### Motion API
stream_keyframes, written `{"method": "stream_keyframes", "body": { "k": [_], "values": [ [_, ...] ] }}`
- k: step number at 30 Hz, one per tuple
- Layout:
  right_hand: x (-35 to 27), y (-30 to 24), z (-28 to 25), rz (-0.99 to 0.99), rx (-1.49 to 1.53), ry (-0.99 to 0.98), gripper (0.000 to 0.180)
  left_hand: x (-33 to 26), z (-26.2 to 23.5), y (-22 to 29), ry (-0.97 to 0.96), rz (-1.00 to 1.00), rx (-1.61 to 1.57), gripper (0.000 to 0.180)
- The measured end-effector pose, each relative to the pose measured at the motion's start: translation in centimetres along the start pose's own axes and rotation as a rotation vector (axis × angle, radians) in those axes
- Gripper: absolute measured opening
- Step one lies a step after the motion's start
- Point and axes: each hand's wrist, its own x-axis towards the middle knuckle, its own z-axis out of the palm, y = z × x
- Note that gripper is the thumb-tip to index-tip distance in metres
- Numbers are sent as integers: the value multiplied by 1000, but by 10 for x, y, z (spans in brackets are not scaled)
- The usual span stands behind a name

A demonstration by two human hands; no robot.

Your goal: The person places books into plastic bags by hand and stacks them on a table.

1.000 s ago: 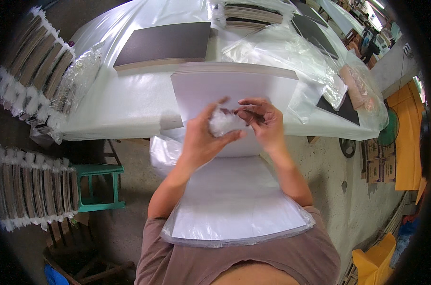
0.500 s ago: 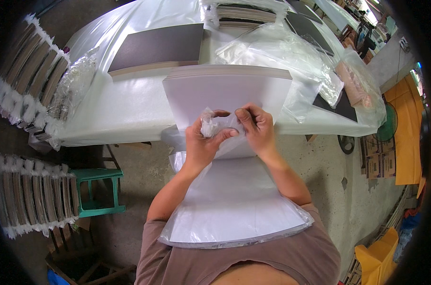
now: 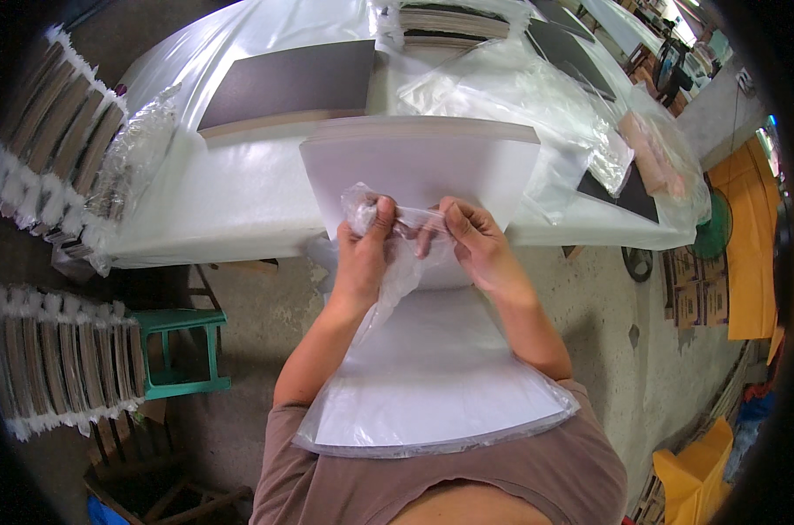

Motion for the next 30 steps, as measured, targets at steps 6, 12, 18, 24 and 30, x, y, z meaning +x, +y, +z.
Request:
{"method": "stream_keyframes", "body": {
  "k": [6,12,18,24,30],
  "values": [
    [1,-14,-2,67,174,258,22,-3,-5,5,-221,-127,1,29],
    [-13,-47,-66,-74,134,781,19,-4,-67,-5,-1164,79,231,66],
    [-41,-65,-104,-185,604,573,27,-13,-94,20,-682,-188,214,56],
    [-44,-16,-86,190,482,236,47,4,-103,35,-420,211,-459,44],
    [-57,17,-82,22,17,-324,64,9,-83,21,-552,125,-399,53]
  ]
}}
